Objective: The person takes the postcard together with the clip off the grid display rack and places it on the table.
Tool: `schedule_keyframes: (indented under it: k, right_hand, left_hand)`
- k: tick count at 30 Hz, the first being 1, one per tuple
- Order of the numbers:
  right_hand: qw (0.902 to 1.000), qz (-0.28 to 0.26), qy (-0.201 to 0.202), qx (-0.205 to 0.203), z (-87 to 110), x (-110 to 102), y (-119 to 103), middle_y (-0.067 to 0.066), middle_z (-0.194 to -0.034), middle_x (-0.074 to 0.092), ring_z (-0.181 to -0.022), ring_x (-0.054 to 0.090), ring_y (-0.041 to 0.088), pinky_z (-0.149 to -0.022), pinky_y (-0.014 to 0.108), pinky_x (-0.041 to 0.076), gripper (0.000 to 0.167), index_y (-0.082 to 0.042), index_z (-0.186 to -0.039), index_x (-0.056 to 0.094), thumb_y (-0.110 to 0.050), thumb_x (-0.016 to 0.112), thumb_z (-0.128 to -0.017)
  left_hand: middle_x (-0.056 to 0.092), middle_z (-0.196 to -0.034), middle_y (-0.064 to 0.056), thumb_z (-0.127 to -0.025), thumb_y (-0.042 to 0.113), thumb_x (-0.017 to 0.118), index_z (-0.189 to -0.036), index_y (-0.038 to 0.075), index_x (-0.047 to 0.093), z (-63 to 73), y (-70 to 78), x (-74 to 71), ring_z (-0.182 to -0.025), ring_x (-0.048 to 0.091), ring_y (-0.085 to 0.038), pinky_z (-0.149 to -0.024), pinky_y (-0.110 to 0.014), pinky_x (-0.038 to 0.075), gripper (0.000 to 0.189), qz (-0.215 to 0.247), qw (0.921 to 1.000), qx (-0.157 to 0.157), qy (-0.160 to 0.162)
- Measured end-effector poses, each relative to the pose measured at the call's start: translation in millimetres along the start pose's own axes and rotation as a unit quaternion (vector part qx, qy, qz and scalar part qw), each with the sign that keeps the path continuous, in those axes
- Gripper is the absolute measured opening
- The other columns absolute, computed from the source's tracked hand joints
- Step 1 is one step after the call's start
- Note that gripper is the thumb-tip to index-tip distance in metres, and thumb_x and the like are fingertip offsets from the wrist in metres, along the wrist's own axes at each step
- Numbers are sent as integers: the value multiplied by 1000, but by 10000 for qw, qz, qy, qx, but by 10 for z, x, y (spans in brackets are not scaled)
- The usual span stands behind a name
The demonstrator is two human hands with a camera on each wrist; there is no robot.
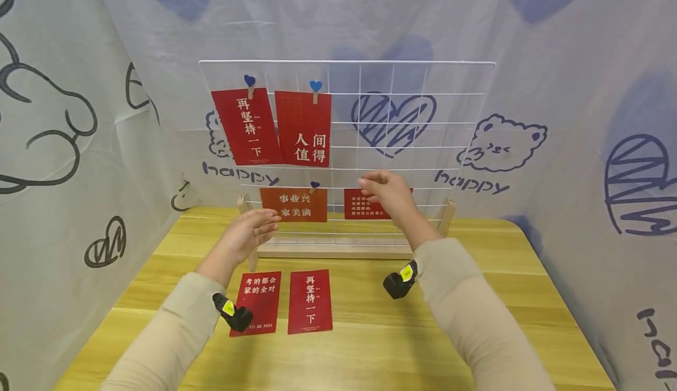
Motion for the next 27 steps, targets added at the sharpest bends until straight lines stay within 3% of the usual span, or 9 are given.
schedule_keyframes:
  k: [3, 10, 18, 27]
  right_hand:
    - [10000, 81, -11, -31, -34, 7, -81, 21, -113, 50, -99, 50, 34, -82, 36, 43, 38, 5, -114, 48, -19, 54, -85]
    - [9996, 179, -29, -210, -114, 26, -254, 19, -113, 51, -98, 51, 30, -82, 34, 43, 37, 4, -114, 49, -18, 54, -85]
    - [9988, 7, 110, -472, -209, 38, -471, 18, -111, 52, -95, 52, 27, -79, 31, 45, 38, 6, -114, 48, -17, 55, -85]
    - [9976, -55, 390, -567, -306, 0, -696, 13, -105, 54, -93, 53, 25, -77, 29, 46, 35, 4, -112, 51, -18, 56, -84]
  left_hand:
    - [51, -110, -15, -90, 14, 43, -112, -4, 46, -27, 34, 13, -90, 53, -19, -76, -24, 43, 29, 20, 10000, 4, -41]
    - [54, -101, -10, -91, 14, 42, -114, -5, 45, -96, 146, 42, -87, 54, -18, -74, -24, 45, 30, 179, 9998, 67, 23]
    - [48, -112, -19, -90, 14, 44, -109, -3, 46, -166, 254, 63, -83, 54, -16, -76, -24, 45, 26, 381, 9992, 123, -47]
    - [49, -113, -18, -91, 19, 43, -116, -4, 43, -227, 335, 69, -100, 50, -26, -89, -36, 38, 34, 296, 9993, 237, -22]
Point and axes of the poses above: each hand's wrist, its own z-axis away from the middle knuckle, its own x-axis out of the palm, y = z × x, the point moved 1 cm from there along -z, towards the middle knuckle
